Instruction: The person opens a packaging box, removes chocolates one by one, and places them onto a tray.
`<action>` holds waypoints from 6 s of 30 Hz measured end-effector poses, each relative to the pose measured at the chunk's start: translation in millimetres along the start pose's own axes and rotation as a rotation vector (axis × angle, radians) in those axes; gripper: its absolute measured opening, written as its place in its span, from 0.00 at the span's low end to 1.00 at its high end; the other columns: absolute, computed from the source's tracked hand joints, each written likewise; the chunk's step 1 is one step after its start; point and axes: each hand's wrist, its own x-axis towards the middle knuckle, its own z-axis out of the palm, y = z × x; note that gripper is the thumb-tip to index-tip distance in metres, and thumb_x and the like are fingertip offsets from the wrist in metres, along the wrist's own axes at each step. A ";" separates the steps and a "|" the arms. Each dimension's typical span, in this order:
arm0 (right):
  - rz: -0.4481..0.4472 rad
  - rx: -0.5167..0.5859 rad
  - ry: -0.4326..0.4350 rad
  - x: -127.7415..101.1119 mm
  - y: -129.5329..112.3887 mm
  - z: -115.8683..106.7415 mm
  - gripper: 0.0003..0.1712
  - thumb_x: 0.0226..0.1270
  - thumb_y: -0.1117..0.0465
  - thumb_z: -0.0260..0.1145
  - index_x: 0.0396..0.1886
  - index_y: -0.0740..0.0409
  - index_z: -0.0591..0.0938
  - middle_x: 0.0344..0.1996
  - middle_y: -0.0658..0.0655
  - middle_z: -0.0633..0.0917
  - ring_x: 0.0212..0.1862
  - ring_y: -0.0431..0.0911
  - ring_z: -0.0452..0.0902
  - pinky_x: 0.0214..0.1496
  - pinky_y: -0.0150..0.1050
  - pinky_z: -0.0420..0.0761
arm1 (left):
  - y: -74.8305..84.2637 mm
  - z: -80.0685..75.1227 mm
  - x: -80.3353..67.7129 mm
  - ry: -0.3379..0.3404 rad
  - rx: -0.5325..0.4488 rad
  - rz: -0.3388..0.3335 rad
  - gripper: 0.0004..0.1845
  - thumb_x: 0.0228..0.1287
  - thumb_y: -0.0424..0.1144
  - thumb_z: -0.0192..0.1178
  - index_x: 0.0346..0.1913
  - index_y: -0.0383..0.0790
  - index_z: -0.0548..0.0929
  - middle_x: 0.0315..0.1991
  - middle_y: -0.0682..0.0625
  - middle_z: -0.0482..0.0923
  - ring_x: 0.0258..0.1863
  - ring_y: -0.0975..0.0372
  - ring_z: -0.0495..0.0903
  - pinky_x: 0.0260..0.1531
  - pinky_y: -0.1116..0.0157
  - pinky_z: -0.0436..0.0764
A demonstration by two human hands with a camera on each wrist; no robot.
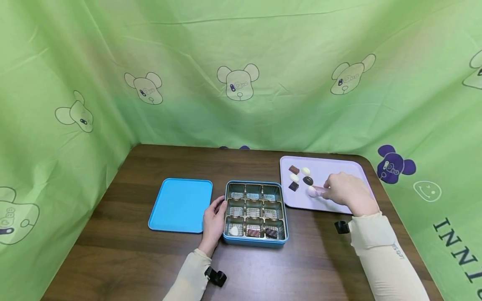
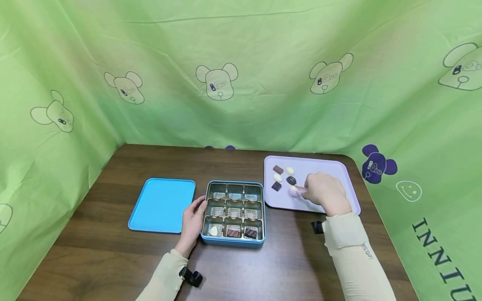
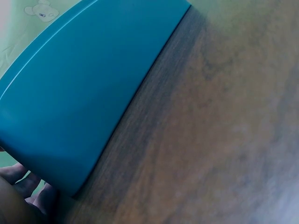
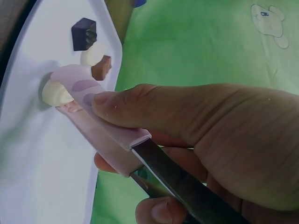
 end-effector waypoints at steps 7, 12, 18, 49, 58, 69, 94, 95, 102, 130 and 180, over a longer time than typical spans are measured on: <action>0.008 0.004 -0.014 3.2 3.6 4.0 0.15 0.65 0.45 0.70 0.24 0.46 0.88 0.19 0.51 0.76 0.24 0.47 0.68 0.22 0.43 0.64 | 1.4 0.5 -1.1 0.001 0.002 -0.008 0.18 0.76 0.42 0.58 0.62 0.37 0.82 0.53 0.40 0.84 0.51 0.52 0.84 0.49 0.54 0.81; 0.014 -0.005 -0.031 5.4 3.8 6.5 0.13 0.64 0.49 0.70 0.21 0.46 0.86 0.18 0.51 0.76 0.24 0.48 0.69 0.23 0.44 0.65 | 1.0 1.1 -2.0 0.000 -0.006 -0.018 0.18 0.76 0.41 0.58 0.62 0.37 0.82 0.53 0.40 0.84 0.51 0.52 0.84 0.49 0.54 0.81; 0.038 -0.004 -0.030 6.3 1.9 7.6 0.13 0.61 0.52 0.70 0.19 0.48 0.84 0.18 0.52 0.76 0.24 0.48 0.69 0.22 0.45 0.66 | 0.6 1.2 -1.2 0.000 -0.013 -0.012 0.19 0.76 0.41 0.58 0.62 0.37 0.82 0.53 0.39 0.84 0.51 0.51 0.84 0.49 0.55 0.81; 0.036 0.019 0.080 1.5 7.3 13.3 0.14 0.60 0.53 0.69 0.19 0.52 0.81 0.18 0.53 0.77 0.22 0.50 0.68 0.22 0.48 0.68 | 1.7 0.5 2.8 -0.001 0.005 -0.002 0.19 0.77 0.41 0.57 0.63 0.36 0.81 0.56 0.39 0.83 0.54 0.50 0.82 0.52 0.52 0.81; 0.016 -0.028 0.194 -12.3 -9.7 -6.6 0.21 0.66 0.51 0.67 0.49 0.62 0.87 0.28 0.63 0.86 0.28 0.55 0.79 0.29 0.58 0.76 | 1.5 0.3 3.8 -0.017 -0.022 -0.008 0.19 0.77 0.40 0.57 0.64 0.35 0.80 0.57 0.39 0.82 0.56 0.50 0.82 0.54 0.51 0.80; -0.169 -0.084 0.309 -29.2 -70.3 -23.8 0.20 0.65 0.51 0.69 0.51 0.57 0.87 0.18 0.55 0.82 0.22 0.52 0.76 0.23 0.55 0.74 | 0.1 0.2 2.1 -0.004 -0.005 -0.007 0.19 0.77 0.40 0.57 0.63 0.35 0.81 0.56 0.39 0.83 0.54 0.51 0.82 0.52 0.52 0.80; -0.663 -0.029 0.186 -34.3 -167.7 13.7 0.17 0.62 0.49 0.75 0.48 0.50 0.91 0.33 0.48 0.91 0.26 0.40 0.82 0.29 0.43 0.82 | -1.4 2.5 3.2 0.005 -0.012 -0.007 0.18 0.76 0.39 0.58 0.62 0.35 0.82 0.57 0.39 0.82 0.56 0.51 0.82 0.55 0.51 0.79; -0.665 -0.027 0.180 -34.5 -169.1 14.8 0.17 0.61 0.49 0.75 0.48 0.49 0.91 0.33 0.49 0.91 0.27 0.40 0.83 0.30 0.44 0.83 | -1.4 2.4 3.4 0.007 -0.012 -0.008 0.18 0.76 0.39 0.58 0.62 0.35 0.82 0.57 0.39 0.83 0.56 0.51 0.82 0.55 0.51 0.79; -0.654 -0.040 0.120 -34.7 -178.1 23.0 0.14 0.60 0.48 0.75 0.43 0.47 0.90 0.24 0.46 0.87 0.27 0.41 0.82 0.29 0.45 0.81 | -2.3 2.6 3.5 0.006 -0.022 -0.010 0.18 0.76 0.39 0.58 0.62 0.35 0.82 0.55 0.39 0.83 0.54 0.51 0.83 0.54 0.51 0.80; -0.559 -0.301 0.130 -36.5 -218.4 30.2 0.16 0.58 0.49 0.75 0.19 0.51 0.84 0.20 0.50 0.84 0.22 0.49 0.80 0.25 0.47 0.81 | -0.7 2.8 2.5 -0.008 -0.020 -0.013 0.18 0.76 0.40 0.58 0.62 0.35 0.82 0.57 0.40 0.83 0.55 0.51 0.82 0.53 0.52 0.80; -0.592 -0.434 0.171 -22.5 -251.0 46.2 0.10 0.67 0.51 0.70 0.29 0.49 0.90 0.26 0.50 0.87 0.28 0.49 0.83 0.28 0.45 0.84 | 10.4 1.9 0.7 -0.016 -0.042 -0.011 0.19 0.77 0.34 0.56 0.63 0.26 0.78 0.56 0.31 0.81 0.56 0.44 0.81 0.54 0.49 0.80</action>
